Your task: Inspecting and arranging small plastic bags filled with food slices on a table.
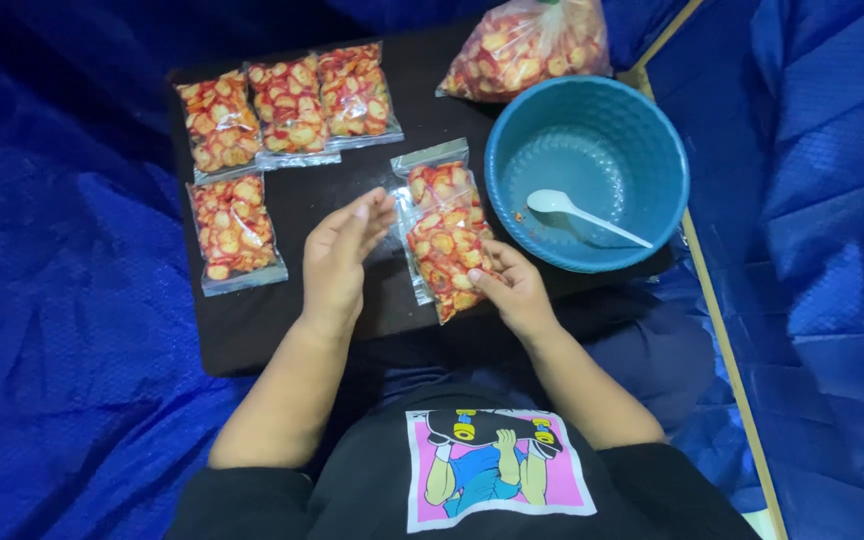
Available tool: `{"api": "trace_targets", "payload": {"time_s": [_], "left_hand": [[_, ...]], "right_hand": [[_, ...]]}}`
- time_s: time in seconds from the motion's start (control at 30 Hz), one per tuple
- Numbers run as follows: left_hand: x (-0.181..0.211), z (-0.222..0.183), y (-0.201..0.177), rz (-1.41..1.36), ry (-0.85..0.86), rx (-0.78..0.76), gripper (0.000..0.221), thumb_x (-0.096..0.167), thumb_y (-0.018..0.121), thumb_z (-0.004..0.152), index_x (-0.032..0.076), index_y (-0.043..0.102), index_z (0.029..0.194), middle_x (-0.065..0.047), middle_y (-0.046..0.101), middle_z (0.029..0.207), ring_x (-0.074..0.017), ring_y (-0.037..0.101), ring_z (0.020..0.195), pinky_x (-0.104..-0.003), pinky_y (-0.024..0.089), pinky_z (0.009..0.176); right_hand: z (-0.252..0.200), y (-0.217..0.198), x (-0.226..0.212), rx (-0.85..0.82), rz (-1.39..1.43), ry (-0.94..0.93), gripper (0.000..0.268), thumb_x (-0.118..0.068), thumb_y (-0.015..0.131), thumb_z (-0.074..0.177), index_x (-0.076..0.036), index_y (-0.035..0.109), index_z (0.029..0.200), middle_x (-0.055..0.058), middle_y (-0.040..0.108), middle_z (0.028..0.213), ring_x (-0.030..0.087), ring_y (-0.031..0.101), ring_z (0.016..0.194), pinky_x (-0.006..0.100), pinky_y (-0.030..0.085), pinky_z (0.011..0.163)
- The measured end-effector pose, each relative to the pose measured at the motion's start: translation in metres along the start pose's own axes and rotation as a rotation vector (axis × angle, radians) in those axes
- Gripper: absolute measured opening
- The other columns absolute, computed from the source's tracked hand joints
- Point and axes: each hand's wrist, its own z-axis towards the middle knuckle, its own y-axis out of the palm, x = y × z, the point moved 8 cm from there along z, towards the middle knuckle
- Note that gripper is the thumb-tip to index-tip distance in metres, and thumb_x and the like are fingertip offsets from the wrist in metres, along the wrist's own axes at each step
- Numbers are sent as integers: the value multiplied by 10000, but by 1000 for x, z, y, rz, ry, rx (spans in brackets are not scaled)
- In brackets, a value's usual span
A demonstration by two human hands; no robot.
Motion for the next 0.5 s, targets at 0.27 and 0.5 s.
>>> {"api": "trace_targets", "payload": {"time_s": [0.27,0.5], "left_hand": [[-5,11,98,96,166,-252,269,181,645,987,54,722,1212,-161,764,1092,-244,741,1014,-344,600,881],[7,13,155,827,741,-203,124,379,797,880,285,804,960,103,743,765,-76,718,719,-193,565,701]], "right_hand": [[-2,9,-2,12,37,-20,479,-5,791,853,29,622,1299,160,719,993,220,727,871,392,635,780],[1,12,-8,-1,-22,-25,357,-15,824,831,-13,688,1161,146,716,872,239,737,742,388,640,639]]}}
